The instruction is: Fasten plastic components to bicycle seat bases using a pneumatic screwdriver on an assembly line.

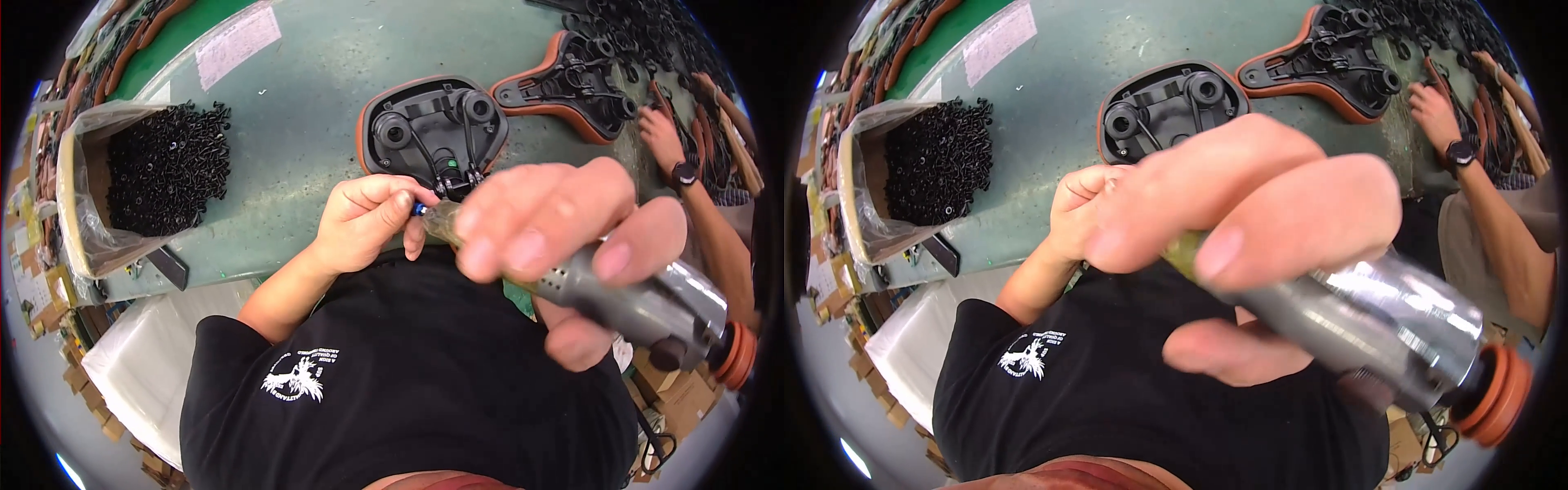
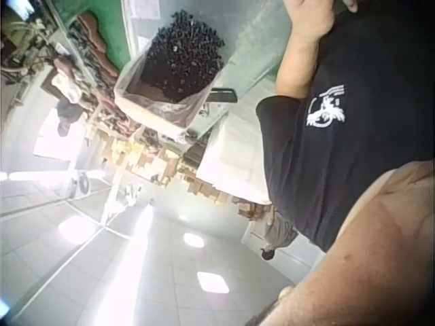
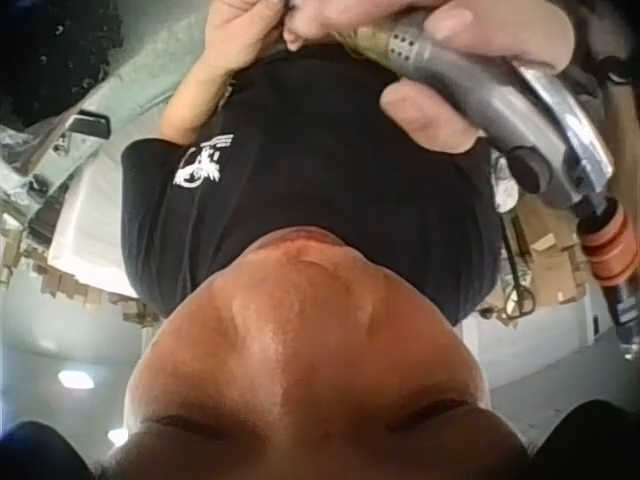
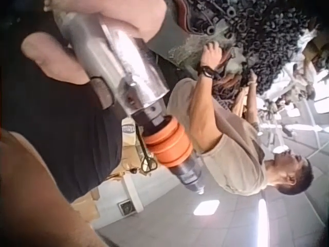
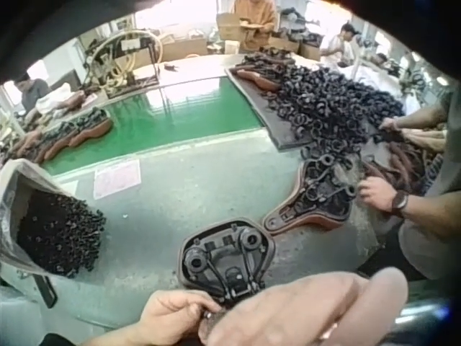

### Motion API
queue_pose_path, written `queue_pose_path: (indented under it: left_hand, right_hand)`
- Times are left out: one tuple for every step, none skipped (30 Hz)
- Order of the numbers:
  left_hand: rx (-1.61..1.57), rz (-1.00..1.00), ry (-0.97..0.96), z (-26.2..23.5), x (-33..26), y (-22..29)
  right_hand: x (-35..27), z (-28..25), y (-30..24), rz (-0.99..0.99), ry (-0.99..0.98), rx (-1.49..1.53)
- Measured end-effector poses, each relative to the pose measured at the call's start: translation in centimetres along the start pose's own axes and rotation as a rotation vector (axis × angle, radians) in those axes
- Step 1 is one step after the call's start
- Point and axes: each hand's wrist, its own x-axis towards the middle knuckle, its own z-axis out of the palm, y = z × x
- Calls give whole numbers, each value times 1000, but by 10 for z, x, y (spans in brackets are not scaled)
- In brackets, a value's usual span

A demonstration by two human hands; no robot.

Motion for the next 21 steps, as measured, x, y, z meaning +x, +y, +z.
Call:
queue_pose_path:
  left_hand:
    - [223,85,-36,1,4,4]
    - [443,175,-72,1,8,9]
    - [879,487,-162,-5,17,17]
    - [941,724,-230,-20,28,12]
    - [1088,833,-8,-29,36,10]
    - [1221,929,218,-34,44,9]
    - [1243,772,285,-41,49,7]
    - [1256,613,351,-51,54,0]
    - [1023,533,406,-60,61,-16]
    - [1039,535,379,-64,67,-22]
    - [1005,555,359,-65,68,-26]
    - [969,572,340,-61,68,-29]
    - [904,585,387,-55,69,-28]
    - [895,589,401,-57,71,-27]
    - [939,640,346,-61,74,-26]
    - [984,691,293,-65,75,-26]
    - [938,715,326,-64,76,-30]
    - [929,724,352,-64,76,-30]
    - [940,715,361,-62,75,-29]
    - [950,705,371,-62,74,-30]
    - [944,701,365,-65,73,-30]
  right_hand:
    - [-1,-3,-5,21,-33,9]
    - [1,-9,-22,137,-125,55]
    - [-5,-10,-23,89,-103,4]
    - [-9,-9,-22,46,-92,-39]
    - [-9,-6,-20,21,-40,-73]
    - [-5,-3,-19,1,18,-112]
    - [-1,1,-21,32,53,-173]
    - [4,-4,-24,90,-3,-228]
    - [5,-7,-18,90,-29,-230]
    - [6,-11,-14,95,-43,-249]
    - [10,-15,-12,106,-97,-271]
    - [10,-17,-7,115,-107,-269]
    - [9,-17,0,107,-102,-275]
    - [9,-16,6,100,-97,-280]
    - [10,-13,11,132,-76,-272]
    - [12,-5,14,182,-9,-314]
    - [13,-1,19,202,-7,-322]
    - [16,1,25,218,-10,-328]
    - [19,4,27,235,-47,-352]
    - [23,6,28,251,-86,-377]
    - [25,10,28,288,-120,-396]
